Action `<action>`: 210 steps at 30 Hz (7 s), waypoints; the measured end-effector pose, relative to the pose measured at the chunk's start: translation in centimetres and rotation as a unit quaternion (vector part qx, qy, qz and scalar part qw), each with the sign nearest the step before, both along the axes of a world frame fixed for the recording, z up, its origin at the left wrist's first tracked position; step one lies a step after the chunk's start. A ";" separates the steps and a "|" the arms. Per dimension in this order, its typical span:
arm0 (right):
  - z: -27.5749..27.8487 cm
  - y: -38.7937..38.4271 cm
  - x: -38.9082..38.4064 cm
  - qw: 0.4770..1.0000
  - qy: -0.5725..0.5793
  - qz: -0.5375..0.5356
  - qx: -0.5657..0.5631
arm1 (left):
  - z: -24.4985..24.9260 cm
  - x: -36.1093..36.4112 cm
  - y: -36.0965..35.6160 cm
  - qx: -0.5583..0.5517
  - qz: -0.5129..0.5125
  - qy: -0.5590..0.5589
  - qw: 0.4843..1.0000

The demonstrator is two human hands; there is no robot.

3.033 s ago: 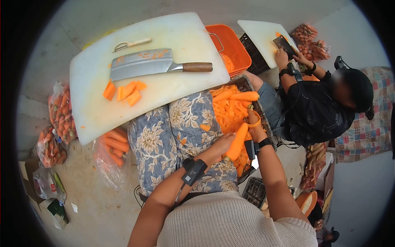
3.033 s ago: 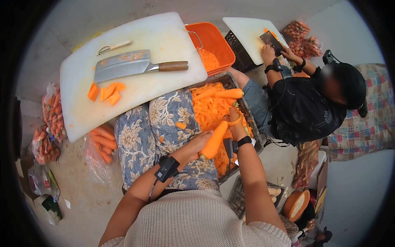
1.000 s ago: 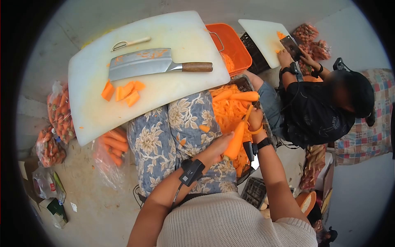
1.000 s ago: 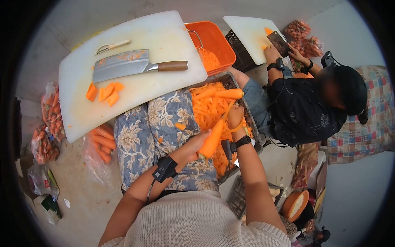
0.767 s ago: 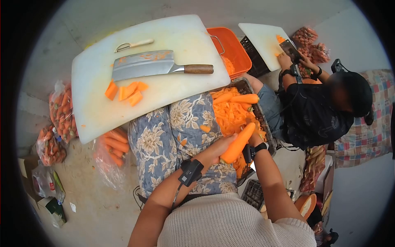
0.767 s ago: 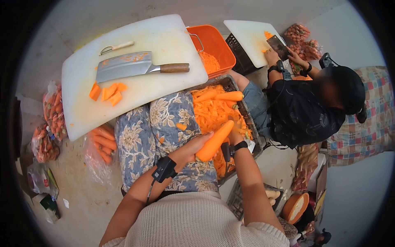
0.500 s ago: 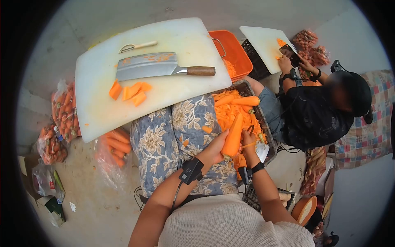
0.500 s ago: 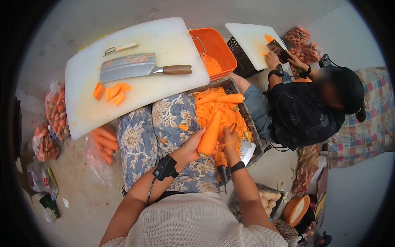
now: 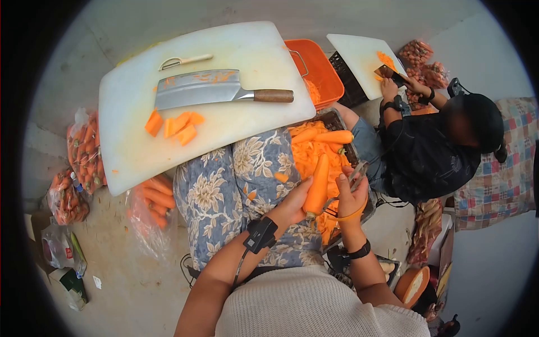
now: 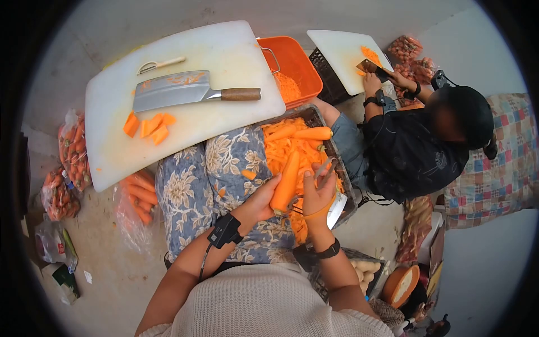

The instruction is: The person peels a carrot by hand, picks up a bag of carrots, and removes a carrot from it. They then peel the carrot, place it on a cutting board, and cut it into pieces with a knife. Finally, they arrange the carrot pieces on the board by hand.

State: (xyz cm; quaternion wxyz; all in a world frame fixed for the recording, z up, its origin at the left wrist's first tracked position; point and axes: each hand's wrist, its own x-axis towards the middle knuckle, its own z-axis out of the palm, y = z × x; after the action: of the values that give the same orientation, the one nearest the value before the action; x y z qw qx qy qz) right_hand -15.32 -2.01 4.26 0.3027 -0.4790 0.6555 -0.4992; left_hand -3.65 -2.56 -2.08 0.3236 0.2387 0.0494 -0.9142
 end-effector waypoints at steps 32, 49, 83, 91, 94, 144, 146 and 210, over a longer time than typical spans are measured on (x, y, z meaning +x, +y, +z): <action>-8.6 -9.3 -4.9 0.958 -0.152 -0.025 0.244 | -1.8 -1.8 0.3 -0.105 -0.080 -0.206 0.969; -9.6 -6.2 -7.5 0.920 -0.238 -0.193 0.245 | -0.2 0.0 -0.1 -0.090 -0.057 -0.012 0.994; -8.1 -7.4 -3.8 0.984 -0.058 -0.004 0.169 | 0.0 -0.5 -0.4 -0.095 -0.059 -0.102 0.989; -11.3 -9.2 -7.2 0.930 -0.272 0.002 0.248 | -0.2 -0.8 -0.2 -0.090 -0.069 -0.118 0.986; -10.6 -8.9 -7.2 0.918 -0.291 0.018 0.269 | -0.4 -0.8 -0.1 -0.081 -0.071 -0.107 0.988; -7.2 -5.9 -2.0 0.990 -0.081 0.015 0.116 | -0.6 -1.1 -0.2 -0.061 -0.026 -0.134 0.989; -8.2 -6.9 -3.6 0.978 -0.134 0.032 0.158 | -0.9 -1.0 -0.1 -0.054 -0.064 -0.104 0.991; -11.2 -9.5 -5.8 0.981 -0.084 0.039 0.170 | -0.2 -0.7 0.2 -0.102 -0.092 -0.153 0.979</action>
State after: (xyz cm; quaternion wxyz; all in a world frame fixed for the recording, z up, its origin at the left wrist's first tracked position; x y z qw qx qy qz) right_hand -21.09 -11.54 -6.97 0.4531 -0.4018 0.6840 -0.4067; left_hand -4.34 -2.38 -2.25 0.2644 0.3450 -0.1161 -0.8931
